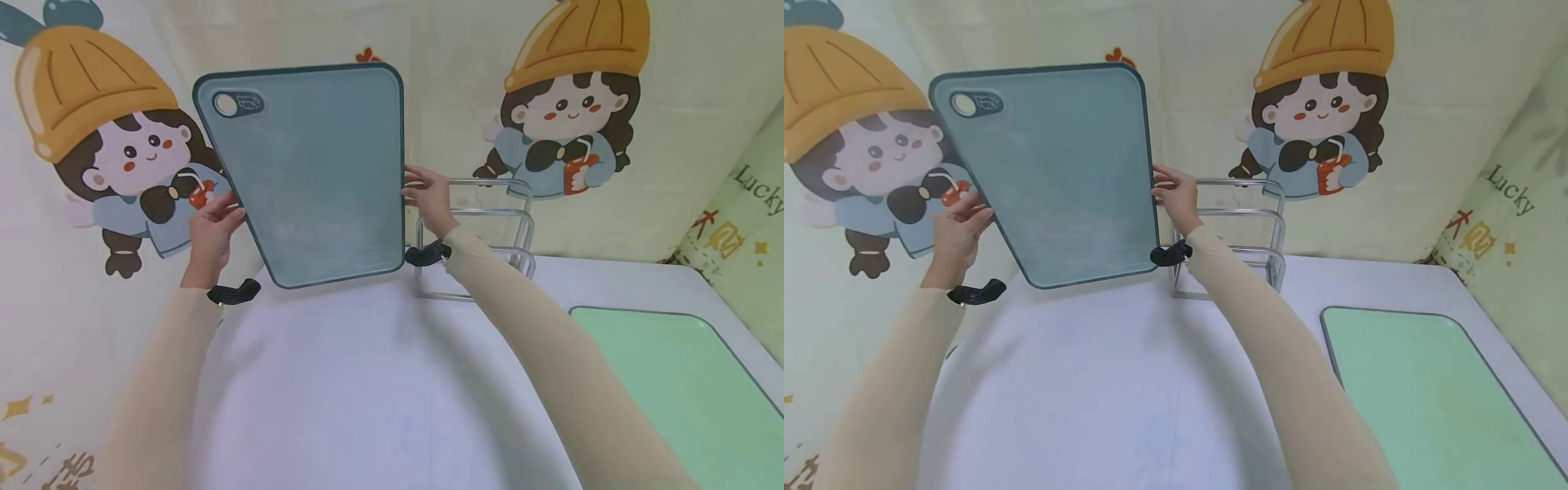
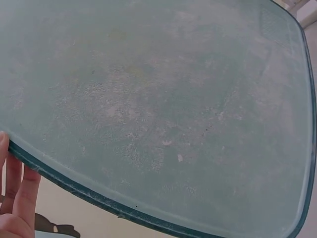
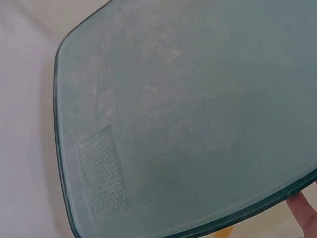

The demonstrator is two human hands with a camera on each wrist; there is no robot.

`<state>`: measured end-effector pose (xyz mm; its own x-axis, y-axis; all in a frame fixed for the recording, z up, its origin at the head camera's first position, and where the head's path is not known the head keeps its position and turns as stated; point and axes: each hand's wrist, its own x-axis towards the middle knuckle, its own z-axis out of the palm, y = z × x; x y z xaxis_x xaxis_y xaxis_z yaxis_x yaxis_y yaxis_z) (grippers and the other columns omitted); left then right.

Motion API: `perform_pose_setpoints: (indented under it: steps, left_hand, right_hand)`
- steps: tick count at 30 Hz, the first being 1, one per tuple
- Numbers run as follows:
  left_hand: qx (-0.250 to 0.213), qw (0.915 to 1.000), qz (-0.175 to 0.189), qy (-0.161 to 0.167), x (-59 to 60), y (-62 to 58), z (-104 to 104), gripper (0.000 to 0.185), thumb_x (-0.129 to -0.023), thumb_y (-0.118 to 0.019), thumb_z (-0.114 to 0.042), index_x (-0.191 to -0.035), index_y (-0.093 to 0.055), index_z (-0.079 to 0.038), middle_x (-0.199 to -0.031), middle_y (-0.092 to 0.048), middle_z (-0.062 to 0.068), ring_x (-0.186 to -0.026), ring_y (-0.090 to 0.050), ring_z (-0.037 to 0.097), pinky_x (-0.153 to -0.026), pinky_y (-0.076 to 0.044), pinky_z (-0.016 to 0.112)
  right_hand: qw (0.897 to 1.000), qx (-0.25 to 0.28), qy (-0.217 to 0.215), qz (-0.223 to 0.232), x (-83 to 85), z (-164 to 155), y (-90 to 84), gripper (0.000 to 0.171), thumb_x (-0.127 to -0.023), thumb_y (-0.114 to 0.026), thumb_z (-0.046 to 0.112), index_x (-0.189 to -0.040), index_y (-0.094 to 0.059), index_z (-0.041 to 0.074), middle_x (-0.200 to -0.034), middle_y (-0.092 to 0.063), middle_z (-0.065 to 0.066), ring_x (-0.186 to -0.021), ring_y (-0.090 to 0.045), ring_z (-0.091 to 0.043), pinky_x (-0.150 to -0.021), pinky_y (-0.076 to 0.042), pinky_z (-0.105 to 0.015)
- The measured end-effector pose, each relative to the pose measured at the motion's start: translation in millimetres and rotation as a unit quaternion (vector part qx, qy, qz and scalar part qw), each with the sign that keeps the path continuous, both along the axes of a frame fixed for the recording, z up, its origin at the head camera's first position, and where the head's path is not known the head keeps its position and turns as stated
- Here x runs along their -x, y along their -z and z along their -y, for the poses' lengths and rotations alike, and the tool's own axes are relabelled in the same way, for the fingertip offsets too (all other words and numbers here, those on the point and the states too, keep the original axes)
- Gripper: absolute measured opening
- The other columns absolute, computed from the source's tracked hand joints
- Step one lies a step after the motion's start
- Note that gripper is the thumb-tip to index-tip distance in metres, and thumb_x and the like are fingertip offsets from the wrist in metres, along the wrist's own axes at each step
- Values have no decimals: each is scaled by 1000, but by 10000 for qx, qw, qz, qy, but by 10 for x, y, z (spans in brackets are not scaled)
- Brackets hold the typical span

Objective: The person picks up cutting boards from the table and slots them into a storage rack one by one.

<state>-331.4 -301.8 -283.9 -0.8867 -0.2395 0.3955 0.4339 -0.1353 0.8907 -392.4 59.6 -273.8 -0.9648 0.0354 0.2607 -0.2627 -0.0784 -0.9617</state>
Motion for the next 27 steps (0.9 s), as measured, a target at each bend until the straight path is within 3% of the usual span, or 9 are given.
perform_pose_setpoints:
  steps: [10,19,27]
  left_hand:
    - [85,9997,-86,222,146,-2,-147,40,-84,-65,-5,-123,-62,-7,-97,-69,-3,-85,-63,10,-79,-54,15]
    - [230,9994,39,241,221,-15,-219,41,-83,-68,-9,-123,-63,-10,-100,-68,-3,-89,-63,12,-80,-53,14]
    - [322,9989,-113,311,285,-36,-288,37,-84,-65,-6,-122,-63,-8,-96,-70,-5,-86,-63,11,-79,-54,15]
  right_hand:
    - [9997,-21,226,-107,80,-128,55,47,-86,-60,-8,-127,-60,14,-109,-62,-9,-87,-62,-12,-83,-57,-34]
    - [9992,38,387,-85,111,-207,29,45,-85,-60,-9,-125,-62,12,-98,-63,-4,-83,-63,-12,-80,-58,-33]
    - [9989,261,360,-145,110,-272,-18,46,-84,-60,-11,-125,-61,9,-91,-61,0,-75,-62,-9,-86,-55,-43]
